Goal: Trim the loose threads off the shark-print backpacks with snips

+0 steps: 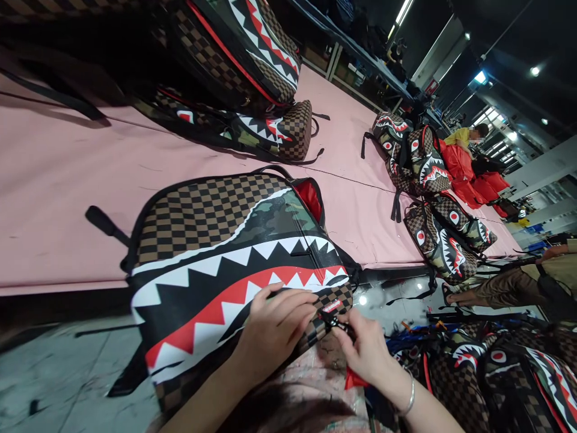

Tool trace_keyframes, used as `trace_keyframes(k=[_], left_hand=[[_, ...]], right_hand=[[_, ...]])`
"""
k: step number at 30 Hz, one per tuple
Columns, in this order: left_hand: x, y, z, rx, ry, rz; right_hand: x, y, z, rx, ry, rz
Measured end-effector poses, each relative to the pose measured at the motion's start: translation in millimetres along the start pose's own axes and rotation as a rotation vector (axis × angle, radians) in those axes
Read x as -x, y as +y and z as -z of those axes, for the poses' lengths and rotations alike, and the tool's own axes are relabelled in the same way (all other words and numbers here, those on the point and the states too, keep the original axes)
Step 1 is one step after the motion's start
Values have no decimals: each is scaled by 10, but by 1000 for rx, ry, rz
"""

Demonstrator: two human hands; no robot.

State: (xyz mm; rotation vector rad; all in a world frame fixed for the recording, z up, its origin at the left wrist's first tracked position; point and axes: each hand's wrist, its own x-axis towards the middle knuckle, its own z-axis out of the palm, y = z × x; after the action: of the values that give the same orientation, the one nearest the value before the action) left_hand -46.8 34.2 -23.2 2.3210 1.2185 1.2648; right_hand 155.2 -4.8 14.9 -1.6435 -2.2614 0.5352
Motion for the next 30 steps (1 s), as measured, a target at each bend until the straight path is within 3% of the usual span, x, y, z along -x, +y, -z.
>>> trace_keyframes(k=[5,10,14,20,30], left_hand=[[34,138,102,148,30,100],[217,373,-120,127,16,80],[345,378,-184,169,66,161],[418,275,-64,132,120,225],[565,267,166,77,143,347]], right_hand=[[-160,610,247,-228,159,0],[-351,1002,270,-394,49,60],[-486,988,217,-368,-39,151],[-644,946,238,-313,-101,287],[-564,1016,224,-339,-109,215]])
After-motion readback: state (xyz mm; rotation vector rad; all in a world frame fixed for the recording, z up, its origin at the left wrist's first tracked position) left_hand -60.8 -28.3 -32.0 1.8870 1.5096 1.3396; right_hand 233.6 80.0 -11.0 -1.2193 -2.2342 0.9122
